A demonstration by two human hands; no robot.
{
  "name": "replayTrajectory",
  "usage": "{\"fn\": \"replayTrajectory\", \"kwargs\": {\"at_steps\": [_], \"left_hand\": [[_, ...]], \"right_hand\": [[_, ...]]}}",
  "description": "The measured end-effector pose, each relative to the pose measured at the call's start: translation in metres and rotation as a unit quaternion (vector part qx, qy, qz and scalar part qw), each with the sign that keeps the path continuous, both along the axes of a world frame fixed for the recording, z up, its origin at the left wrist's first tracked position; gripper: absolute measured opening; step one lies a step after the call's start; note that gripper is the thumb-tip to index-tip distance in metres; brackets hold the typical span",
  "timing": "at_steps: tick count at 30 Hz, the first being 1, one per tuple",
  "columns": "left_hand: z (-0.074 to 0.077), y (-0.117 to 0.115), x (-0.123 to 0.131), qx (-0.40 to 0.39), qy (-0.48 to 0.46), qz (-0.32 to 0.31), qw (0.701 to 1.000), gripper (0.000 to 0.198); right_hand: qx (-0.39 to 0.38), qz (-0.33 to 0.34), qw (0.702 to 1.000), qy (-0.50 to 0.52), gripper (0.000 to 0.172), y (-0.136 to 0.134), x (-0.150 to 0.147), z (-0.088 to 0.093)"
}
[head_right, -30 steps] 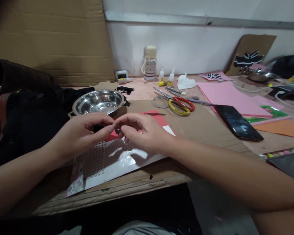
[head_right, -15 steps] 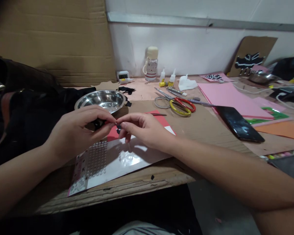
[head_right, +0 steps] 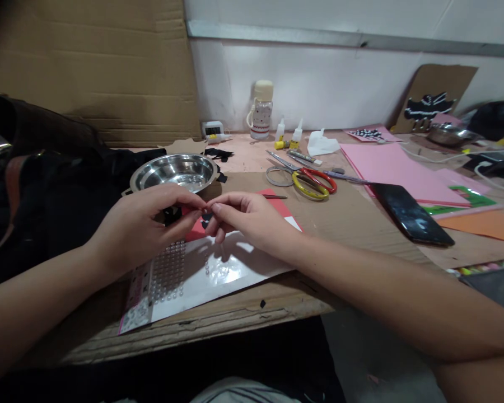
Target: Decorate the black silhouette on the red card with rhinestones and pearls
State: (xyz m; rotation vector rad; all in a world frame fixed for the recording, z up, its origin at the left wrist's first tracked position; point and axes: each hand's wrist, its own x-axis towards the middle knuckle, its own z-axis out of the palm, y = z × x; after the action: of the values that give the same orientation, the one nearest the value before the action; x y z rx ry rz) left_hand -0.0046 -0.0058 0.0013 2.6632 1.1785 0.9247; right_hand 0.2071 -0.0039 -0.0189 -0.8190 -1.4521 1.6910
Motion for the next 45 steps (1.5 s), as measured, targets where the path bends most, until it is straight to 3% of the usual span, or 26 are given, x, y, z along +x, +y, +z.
{"fn": "replayTrajectory", "kwargs": {"at_steps": [6,19,27,33,39,45], "left_hand": [[0.002,-0.001,-0.001,-0.049,-0.019,-0.014,0.999,0.025],[-0.002,0.002,-0.002,0.058,-0.002,-0.019,0.998,0.012],[0.002,0.004,-0.006,0.025,0.002,0.021,0.999,0.014],[0.003,0.009,-0.008,-0.081,0.001,0.020,0.997,0.014],[-0.001,0.011,-0.006,-0.110,0.083,-0.048,0.989,0.013],[-0.007,0.012,-0.007,-0.094,0.180,-0.131,0.970,0.016]], "right_hand": [[-0.004,-0.017,1.000,-0.003,0.013,0.002,0.001,0.000],[-0.004,0.023,1.000,-0.012,0.013,0.000,0.002,0.000],[-0.003,0.009,0.999,-0.041,0.019,-0.001,0.000,0.004],[-0.004,-0.015,1.000,-0.016,0.018,0.005,0.002,0.001],[0.063,-0.058,0.994,-0.063,0.011,0.009,0.005,-0.003],[0.102,-0.037,0.983,-0.145,0.008,0.004,0.002,-0.009]]}}
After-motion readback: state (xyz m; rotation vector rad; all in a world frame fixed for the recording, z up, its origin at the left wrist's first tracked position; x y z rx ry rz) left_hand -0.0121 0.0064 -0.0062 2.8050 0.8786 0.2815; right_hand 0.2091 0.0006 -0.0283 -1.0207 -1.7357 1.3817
